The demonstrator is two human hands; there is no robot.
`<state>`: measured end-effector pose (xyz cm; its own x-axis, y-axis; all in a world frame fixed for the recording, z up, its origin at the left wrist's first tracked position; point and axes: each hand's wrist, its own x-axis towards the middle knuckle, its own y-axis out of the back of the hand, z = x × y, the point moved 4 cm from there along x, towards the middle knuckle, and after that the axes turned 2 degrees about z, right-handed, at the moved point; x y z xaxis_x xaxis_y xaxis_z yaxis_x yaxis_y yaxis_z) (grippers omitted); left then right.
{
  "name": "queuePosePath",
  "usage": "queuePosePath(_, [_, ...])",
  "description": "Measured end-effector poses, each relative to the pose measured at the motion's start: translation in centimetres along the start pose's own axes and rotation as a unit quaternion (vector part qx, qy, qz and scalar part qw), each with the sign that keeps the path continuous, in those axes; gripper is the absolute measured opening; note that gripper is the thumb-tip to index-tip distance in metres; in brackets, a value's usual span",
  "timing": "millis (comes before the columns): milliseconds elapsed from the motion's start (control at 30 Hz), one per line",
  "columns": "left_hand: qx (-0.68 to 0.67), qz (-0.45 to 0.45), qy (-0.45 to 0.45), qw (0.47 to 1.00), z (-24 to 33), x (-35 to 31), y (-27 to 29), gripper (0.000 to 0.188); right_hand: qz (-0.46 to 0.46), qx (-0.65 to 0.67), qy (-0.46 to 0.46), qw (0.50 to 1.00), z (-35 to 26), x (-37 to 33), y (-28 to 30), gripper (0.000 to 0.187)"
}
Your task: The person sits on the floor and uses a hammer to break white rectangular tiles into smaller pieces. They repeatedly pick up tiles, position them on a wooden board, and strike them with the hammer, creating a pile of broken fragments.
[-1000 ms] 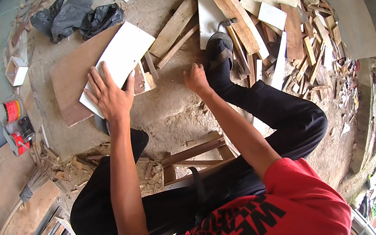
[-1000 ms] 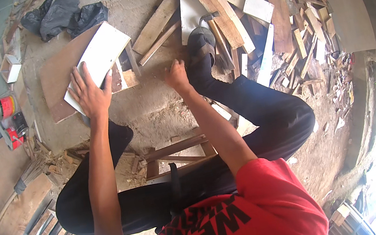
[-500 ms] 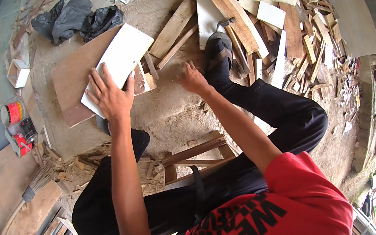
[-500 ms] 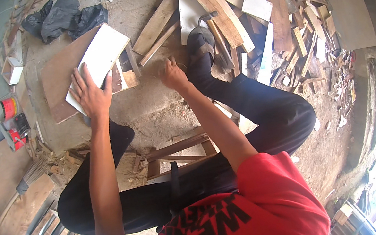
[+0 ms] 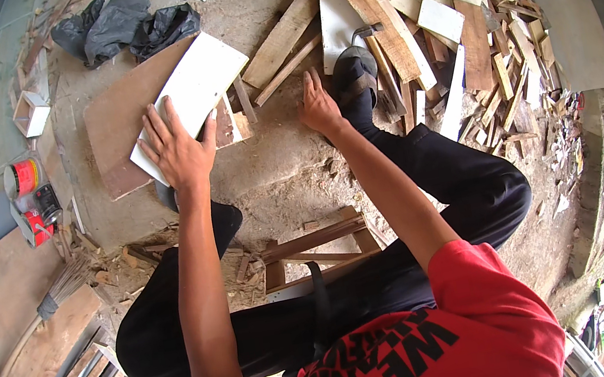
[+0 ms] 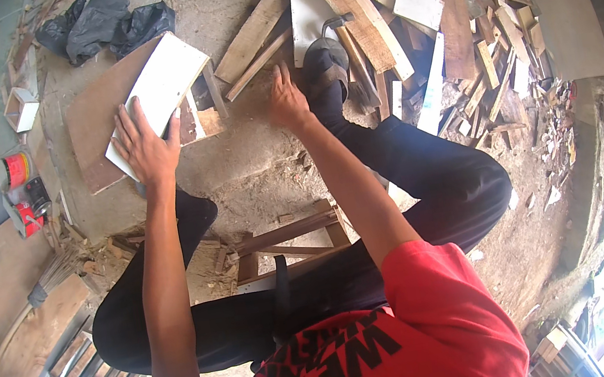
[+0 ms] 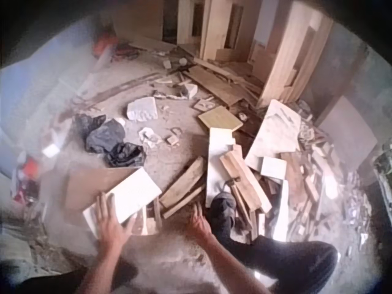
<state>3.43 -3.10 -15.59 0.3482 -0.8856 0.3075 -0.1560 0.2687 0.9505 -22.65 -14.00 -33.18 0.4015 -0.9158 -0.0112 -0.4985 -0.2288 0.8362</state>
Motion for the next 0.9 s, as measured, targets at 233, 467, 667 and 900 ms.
queuePosePath(233, [0.009,-0.009,0.008,1.000,-0.4,-0.3,0.0,0.084,-0.163,0.132,0.146,0.967,-1.9,-2.3,0.8,0.062])
queuePosePath(467, [0.004,-0.008,0.004,1.000,-0.1,-0.1,0.4,0.084,0.004,-0.079,-0.039,0.996,-0.8,-3.5,-1.4,0.079])
queuePosePath(667, [-0.003,-0.009,0.009,1.000,-0.3,0.0,0.0,0.085,0.022,-0.017,-0.209,0.978,-0.7,-0.6,-3.0,0.092])
queuePosePath(900, [0.000,-0.022,0.012,1.000,0.1,-0.2,-0.3,0.087,0.023,0.044,-0.023,0.999,-0.8,-2.1,-3.5,0.085])
